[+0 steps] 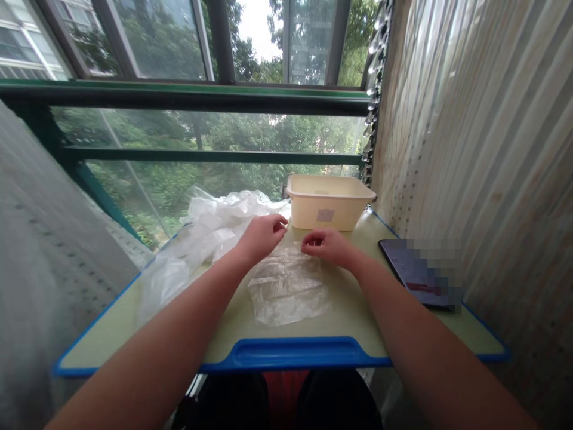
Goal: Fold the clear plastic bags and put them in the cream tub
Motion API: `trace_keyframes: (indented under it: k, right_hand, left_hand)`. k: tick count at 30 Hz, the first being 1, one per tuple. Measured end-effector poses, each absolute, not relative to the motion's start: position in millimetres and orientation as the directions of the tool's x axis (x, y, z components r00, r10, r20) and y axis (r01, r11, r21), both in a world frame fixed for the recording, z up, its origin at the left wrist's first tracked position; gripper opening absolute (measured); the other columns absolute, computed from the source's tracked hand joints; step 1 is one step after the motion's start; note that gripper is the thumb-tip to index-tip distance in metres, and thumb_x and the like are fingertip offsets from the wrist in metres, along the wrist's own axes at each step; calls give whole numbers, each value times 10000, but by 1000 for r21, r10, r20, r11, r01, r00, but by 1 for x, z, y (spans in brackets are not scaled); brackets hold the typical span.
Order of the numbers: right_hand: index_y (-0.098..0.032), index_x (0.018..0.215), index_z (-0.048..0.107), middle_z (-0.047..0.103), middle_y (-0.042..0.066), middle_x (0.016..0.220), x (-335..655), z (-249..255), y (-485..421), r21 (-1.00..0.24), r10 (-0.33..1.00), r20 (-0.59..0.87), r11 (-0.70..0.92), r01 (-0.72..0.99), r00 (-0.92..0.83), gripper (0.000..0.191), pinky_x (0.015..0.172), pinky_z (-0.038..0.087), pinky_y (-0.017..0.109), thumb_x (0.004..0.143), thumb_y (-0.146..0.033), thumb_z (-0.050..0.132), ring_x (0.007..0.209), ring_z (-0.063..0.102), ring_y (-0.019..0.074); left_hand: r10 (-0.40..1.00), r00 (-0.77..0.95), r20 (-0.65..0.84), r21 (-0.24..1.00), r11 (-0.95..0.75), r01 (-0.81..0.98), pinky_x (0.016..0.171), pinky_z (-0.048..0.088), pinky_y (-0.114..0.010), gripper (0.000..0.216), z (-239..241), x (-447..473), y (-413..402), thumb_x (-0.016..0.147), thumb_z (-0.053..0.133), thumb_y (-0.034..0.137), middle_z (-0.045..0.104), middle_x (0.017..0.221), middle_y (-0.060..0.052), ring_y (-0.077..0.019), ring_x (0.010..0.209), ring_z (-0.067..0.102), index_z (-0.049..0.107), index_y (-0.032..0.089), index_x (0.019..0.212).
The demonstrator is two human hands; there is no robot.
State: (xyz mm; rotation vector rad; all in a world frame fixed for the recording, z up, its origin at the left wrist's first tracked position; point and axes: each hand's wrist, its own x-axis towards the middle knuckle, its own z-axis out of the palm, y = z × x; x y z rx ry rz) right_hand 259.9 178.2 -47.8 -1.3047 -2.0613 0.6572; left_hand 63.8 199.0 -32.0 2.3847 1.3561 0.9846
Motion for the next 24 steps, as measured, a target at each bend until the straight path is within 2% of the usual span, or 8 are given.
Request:
trace_keyframes:
  k: [4, 7, 11, 14, 21, 24]
  right_hand:
    - [-202, 851, 707, 588, 11, 769, 261, -40, 170, -629, 888, 90, 402, 665, -451, 265, 554, 362, 212, 638, -347, 649, 602, 455, 97]
    - [-216, 863, 716, 583, 19, 812, 262, -37, 168, -600, 875, 36, 405, 690, -482, 254, 566, 365, 211, 657, -338, 631, 629, 473, 103]
    - [-196, 852, 713, 590, 14, 769, 263, -39, 171, -618, 894, 114, 406, 674, -434, 231, 591, 377, 210, 704, -227, 539, 638, 485, 105]
    - [-186, 849, 709, 586, 12, 743, 262, -44, 175, -601, 910, 184, 403, 690, -372, 225, 574, 373, 209, 695, -234, 552, 605, 466, 99]
    - [-225, 830, 715, 580, 3, 742, 257, -52, 175, -545, 889, 100, 425, 722, -448, 217, 577, 376, 205, 638, -296, 642, 611, 485, 101]
    - [-213, 821, 721, 613, 9, 760, 260, -50, 175, -571, 880, 89, 429, 700, -466, 212, 588, 385, 209, 652, -306, 631, 632, 511, 110]
  left_hand:
    - [793, 364, 489, 465, -589, 660, 715, 480, -257, 223, -33, 66, 198, 760, 518, 242, 693, 797, -28, -157, 745, 635, 649, 184, 931]
    - [771, 382, 509, 454, -618, 642, 720, 478, -254, 223, -34, 69, 195, 766, 520, 247, 697, 812, -30, -152, 751, 632, 658, 183, 930]
    - [765, 403, 502, 449, -629, 635, 725, 479, -260, 224, -34, 70, 193, 768, 522, 253, 699, 824, -26, -150, 745, 629, 664, 187, 929]
    - [769, 423, 479, 449, -629, 635, 727, 479, -258, 206, -32, 69, 192, 759, 533, 256, 700, 827, -20, -150, 749, 629, 675, 194, 894]
    - [782, 503, 367, 478, -623, 619, 704, 485, -246, 189, -30, 69, 186, 729, 554, 256, 700, 820, -23, -163, 774, 635, 682, 188, 851]
    - [789, 541, 292, 503, -608, 615, 688, 491, -242, 205, -28, 68, 182, 709, 565, 254, 698, 841, -30, -164, 768, 636, 676, 183, 866]
